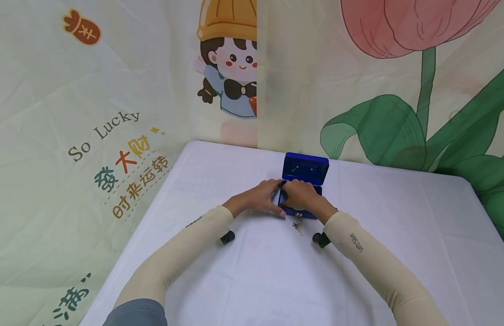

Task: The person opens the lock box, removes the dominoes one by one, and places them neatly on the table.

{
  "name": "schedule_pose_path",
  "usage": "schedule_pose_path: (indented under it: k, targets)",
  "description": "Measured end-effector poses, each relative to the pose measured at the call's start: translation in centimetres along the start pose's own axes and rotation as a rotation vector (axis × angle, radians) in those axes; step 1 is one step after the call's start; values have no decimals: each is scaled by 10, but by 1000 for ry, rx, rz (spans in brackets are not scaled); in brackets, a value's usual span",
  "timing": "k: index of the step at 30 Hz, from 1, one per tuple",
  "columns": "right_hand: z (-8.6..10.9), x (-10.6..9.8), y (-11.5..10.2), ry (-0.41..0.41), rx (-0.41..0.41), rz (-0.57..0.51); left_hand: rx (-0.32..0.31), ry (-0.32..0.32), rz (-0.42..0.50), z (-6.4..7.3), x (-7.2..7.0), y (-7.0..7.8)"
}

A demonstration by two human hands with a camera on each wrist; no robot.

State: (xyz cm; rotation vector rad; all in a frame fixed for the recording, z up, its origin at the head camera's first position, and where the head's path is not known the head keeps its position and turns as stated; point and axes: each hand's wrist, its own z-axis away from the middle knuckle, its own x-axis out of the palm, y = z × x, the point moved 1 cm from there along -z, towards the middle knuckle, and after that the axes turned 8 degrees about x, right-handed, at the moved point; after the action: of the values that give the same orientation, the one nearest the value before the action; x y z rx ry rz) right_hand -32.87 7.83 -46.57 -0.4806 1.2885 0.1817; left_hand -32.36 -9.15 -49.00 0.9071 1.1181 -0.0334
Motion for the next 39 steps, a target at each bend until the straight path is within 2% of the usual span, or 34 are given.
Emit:
schedule_pose_path:
  k: [7, 17, 39]
  targets:
    - [2, -1, -1, -2, -4, -2, -13, -2, 1, 1, 0, 2]
    - [6, -7, 0, -4, 5, 0, 2, 12, -8, 0, 0, 2]
    - [18, -15, 13, 7, 1, 11, 8, 13, -4, 0, 0, 4]
